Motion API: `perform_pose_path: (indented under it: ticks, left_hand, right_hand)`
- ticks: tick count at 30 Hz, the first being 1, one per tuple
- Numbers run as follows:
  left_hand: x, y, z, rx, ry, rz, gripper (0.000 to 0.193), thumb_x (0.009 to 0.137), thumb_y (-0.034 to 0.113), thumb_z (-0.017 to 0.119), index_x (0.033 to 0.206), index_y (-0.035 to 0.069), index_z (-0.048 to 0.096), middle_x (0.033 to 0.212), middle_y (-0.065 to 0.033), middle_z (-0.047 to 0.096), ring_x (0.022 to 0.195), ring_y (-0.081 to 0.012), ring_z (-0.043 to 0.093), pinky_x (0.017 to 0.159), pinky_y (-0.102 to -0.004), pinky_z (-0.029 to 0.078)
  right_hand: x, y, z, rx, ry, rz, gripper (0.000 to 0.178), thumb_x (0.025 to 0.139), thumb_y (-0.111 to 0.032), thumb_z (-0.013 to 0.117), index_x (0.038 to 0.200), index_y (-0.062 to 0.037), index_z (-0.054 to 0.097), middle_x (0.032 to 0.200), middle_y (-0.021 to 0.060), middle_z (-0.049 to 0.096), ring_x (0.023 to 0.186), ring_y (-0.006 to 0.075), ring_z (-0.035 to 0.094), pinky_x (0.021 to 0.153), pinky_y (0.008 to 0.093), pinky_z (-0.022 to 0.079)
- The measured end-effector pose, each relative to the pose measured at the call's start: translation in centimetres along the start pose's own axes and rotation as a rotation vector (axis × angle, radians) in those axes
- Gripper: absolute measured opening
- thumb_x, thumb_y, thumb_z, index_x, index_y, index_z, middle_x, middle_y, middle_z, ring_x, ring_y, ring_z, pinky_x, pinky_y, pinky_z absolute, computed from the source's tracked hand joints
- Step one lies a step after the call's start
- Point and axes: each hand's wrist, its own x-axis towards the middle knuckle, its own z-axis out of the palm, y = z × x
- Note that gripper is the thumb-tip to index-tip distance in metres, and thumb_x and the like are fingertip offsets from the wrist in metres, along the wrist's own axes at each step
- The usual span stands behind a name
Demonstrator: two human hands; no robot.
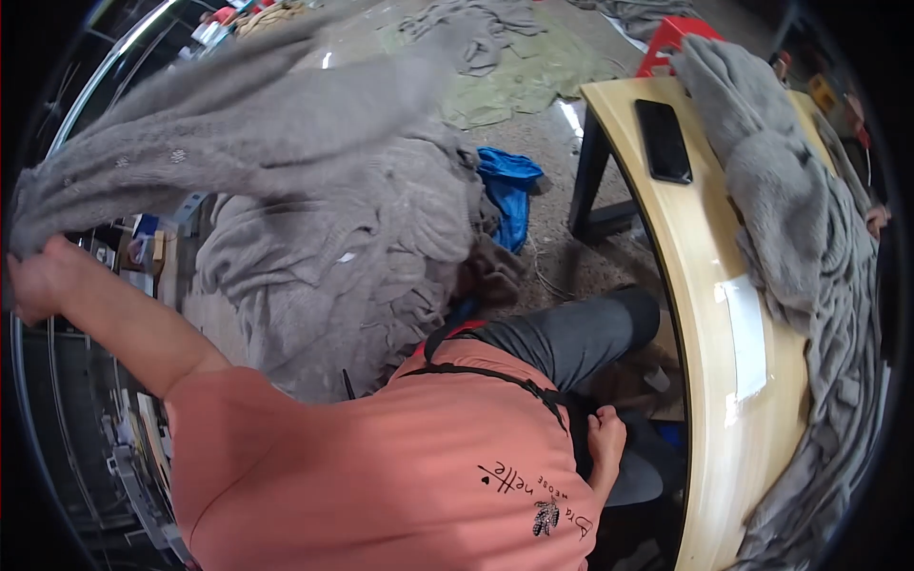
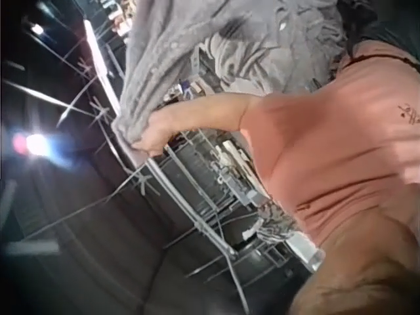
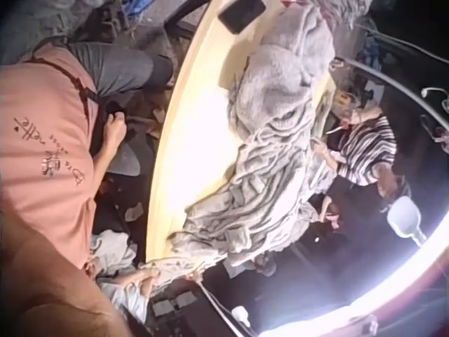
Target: Inspecting grey fuzzy garments for defects and pulling loose threads by hand.
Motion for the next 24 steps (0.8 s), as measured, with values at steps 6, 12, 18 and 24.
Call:
perform_pose_path:
  ticks: [6,12,18,24]
  left_hand:
    - [-15.9,1.8,-2.3,-0.161,0.011,0.406,0.025,0.059,0.013,0.066,0.08,0.001,0.059,0.076,-0.0164,0.06,0.065,-0.0299,0.058,0.06,-0.0368,0.046]
    - [-28.6,8.0,-1.6,-0.531,-1.228,0.623,0.021,0.067,0.009,0.062,0.086,0.003,0.055,0.074,-0.0122,0.058,0.064,-0.0243,0.058,0.059,-0.0332,0.045]
    - [-38.6,29.8,-11.7,-1.499,-1.556,0.743,0.034,0.063,0.007,0.067,0.093,0.0,0.053,0.078,-0.0097,0.057,0.07,-0.0225,0.057,0.064,-0.0297,0.046]
    - [-53.4,49.3,-18.1,-1.32,-1.503,0.31,0.058,0.065,0.031,0.067,0.112,0.005,0.046,0.114,-0.0221,0.045,0.103,-0.0345,0.047,0.085,-0.0413,0.04]
  right_hand:
    - [-0.7,1.9,0.5,0.054,0.062,0.1,0.021,0.071,-0.019,0.061,0.086,-0.004,0.057,0.081,0.0196,0.06,0.078,0.0369,0.057,0.067,0.0434,0.045]
    - [-1.3,2.5,1.4,0.035,0.121,0.102,0.019,0.07,-0.018,0.061,0.078,-0.0029,0.053,0.077,0.0196,0.059,0.073,0.0348,0.058,0.065,0.0423,0.046]
    - [-3.3,2.3,0.6,0.051,0.162,0.148,0.019,0.07,-0.017,0.06,0.08,-0.0034,0.053,0.081,0.0171,0.058,0.078,0.0332,0.057,0.068,0.041,0.046]
    - [-5.0,0.8,1.2,0.145,0.347,0.055,0.017,0.07,-0.014,0.059,0.082,-0.0034,0.053,0.08,0.016,0.057,0.077,0.0332,0.056,0.067,0.0402,0.045]
